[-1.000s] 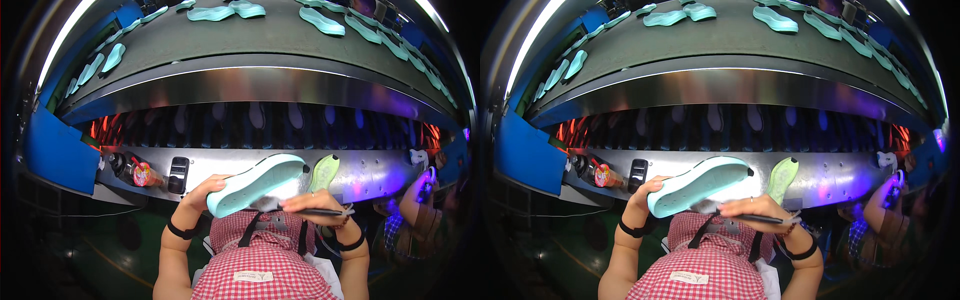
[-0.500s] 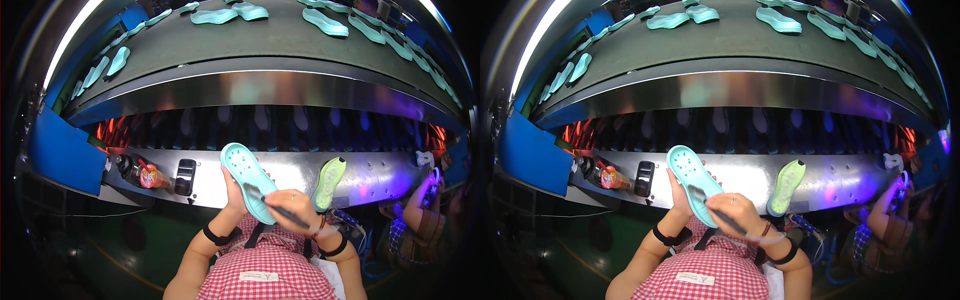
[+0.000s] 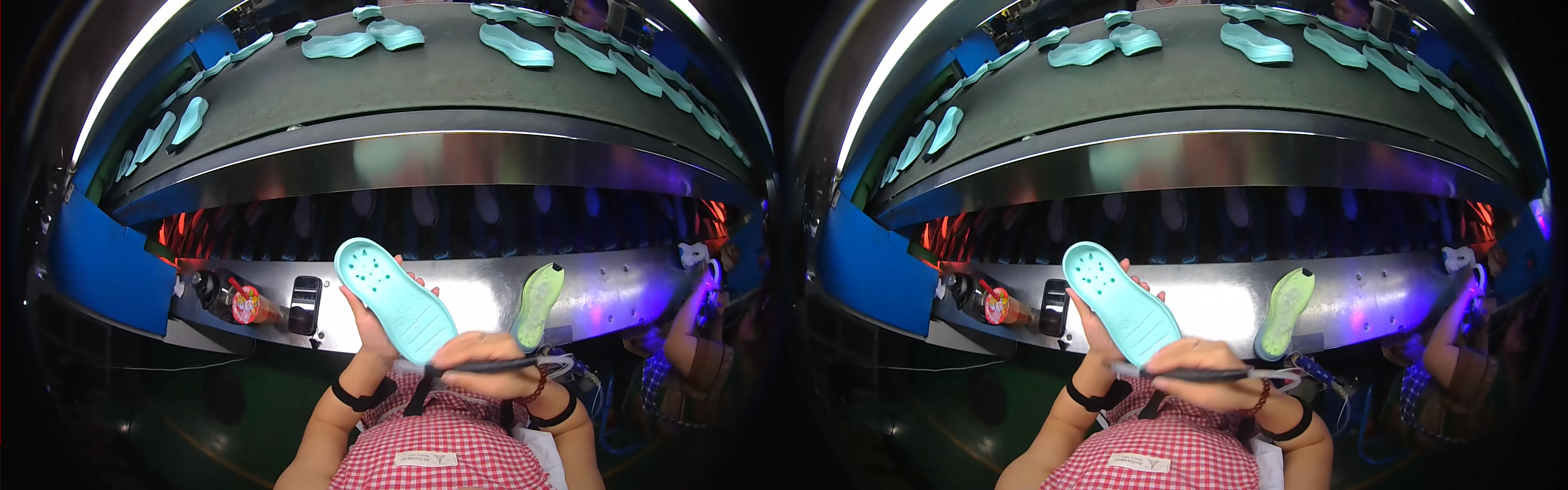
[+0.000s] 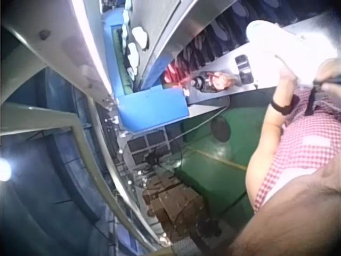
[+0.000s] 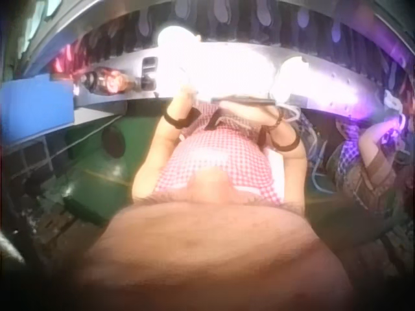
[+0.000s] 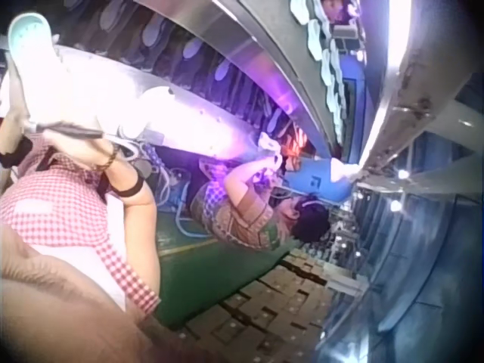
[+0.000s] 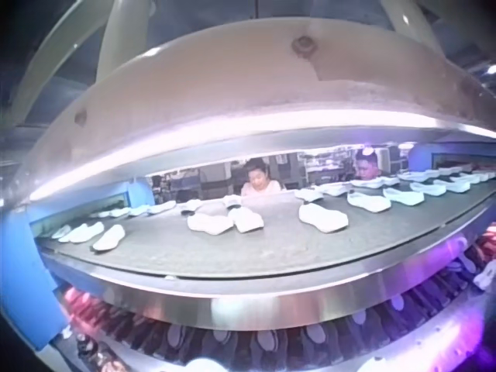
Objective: Applying adhesive to shoe soles using a brush on a production line.
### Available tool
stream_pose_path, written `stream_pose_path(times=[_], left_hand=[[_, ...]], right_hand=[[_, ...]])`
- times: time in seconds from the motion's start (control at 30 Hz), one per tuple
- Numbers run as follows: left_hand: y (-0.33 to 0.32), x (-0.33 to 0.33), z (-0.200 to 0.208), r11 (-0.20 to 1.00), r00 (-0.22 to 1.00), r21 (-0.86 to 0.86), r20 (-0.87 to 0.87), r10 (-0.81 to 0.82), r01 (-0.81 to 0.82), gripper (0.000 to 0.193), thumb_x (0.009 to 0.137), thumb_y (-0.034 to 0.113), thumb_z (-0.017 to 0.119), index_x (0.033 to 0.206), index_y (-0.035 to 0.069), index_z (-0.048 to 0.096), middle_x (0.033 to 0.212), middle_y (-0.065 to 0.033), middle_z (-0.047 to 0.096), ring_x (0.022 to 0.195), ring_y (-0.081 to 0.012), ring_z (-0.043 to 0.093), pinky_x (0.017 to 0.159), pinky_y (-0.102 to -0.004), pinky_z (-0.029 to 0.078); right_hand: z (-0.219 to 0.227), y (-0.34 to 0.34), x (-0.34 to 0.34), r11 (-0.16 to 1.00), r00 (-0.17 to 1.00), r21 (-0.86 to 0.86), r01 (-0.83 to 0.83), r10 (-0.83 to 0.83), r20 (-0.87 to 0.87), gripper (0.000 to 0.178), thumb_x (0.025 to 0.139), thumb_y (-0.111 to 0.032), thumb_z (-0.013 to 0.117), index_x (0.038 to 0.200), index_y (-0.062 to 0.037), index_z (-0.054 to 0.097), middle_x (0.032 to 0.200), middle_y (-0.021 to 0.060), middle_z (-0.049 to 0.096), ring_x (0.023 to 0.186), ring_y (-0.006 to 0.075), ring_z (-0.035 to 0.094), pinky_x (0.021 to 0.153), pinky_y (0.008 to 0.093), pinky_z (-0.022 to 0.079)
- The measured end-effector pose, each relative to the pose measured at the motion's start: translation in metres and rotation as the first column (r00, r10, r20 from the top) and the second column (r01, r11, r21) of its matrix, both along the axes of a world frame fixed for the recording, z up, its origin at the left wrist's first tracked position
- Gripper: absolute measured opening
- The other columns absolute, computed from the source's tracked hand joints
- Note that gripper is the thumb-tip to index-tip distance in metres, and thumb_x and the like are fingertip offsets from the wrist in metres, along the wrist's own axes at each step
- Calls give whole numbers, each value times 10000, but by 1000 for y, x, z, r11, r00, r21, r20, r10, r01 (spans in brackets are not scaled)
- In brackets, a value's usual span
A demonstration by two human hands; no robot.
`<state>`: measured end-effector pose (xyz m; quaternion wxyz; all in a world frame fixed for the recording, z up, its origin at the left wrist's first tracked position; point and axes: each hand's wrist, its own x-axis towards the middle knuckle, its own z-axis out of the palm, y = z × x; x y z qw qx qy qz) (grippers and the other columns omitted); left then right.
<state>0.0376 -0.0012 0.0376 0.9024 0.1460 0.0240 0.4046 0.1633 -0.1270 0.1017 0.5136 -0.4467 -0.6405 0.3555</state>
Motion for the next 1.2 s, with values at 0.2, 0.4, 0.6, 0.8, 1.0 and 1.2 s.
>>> stream_pose_path(times=[0.2, 0.4, 0.6, 0.8, 1.0, 1.2], left_hand=[[2, -8, -1, 995, 997, 61, 14, 74, -74, 792, 753, 717, 236, 1157, 68, 445, 1010, -134, 546, 926, -279, 545, 934, -530, 347], [-4, 0, 5, 985, 985, 115, -106, 139, -127, 729, 775, 673, 300, 1210, 99, 413, 1102, -107, 508, 976, -265, 520, 913, -524, 367], [2, -3, 8, 990, 992, 78, -24, 120, -118, 733, 774, 656, 349, 1247, 97, 376, 1175, -114, 464, 1050, -260, 474, 946, -520, 331], [14, 0, 17, 978, 996, 208, 88, -2, -16, 766, 779, 649, 346, 1259, 53, 359, 1193, -136, 462, 1049, -278, 496, 951, -501, 340], [-13, -9, 30, 997, 984, 79, -180, -6, 20, 677, 844, 542, 234, 1301, 46, 300, 1256, -145, 423, 1107, -339, 449, 965, -526, 307], [-27, -11, 21, 998, 998, 2, 1, -58, 58, 612, 884, 465, 199, 1320, 38, 246, 1262, -172, 400, 1118, -359, 437, 975, -502, 311]], right_hand=[[-7, -9, 3, 994, 986, -7, -110, 110, 125, 219, 717, -33, 662, 934, -34, 630, 887, 106, 631, 845, 202, 602, 772, 293, 465], [-23, -7, 14, 989, 995, -107, 100, -97, 35, 248, 733, -43, 651, 979, -52, 633, 882, 92, 626, 831, 170, 591, 760, 266, 464], [-6, -17, 22, 921, 922, -386, -54, -103, -374, 218, 715, 15, 641, 931, -12, 634, 946, 116, 621, 870, 168, 588, 785, 278, 459], [-5, -13, 21, 991, 999, -125, -46, 48, 13, 247, 673, -3, 680, 914, -48, 652, 926, 50, 643, 894, 152, 526, 813, 276, 423], [-23, -1, 7, 960, 685, -274, -62, -158, -711, 177, 761, 20, 579, 937, 39, 582, 982, 171, 591, 957, 235, 566, 838, 323, 454], [-18, -12, -7, 971, 908, -238, -4, -96, -407, 185, 769, 14, 581, 953, 10, 598, 935, 122, 612, 814, 161, 603, 712, 243, 482]])
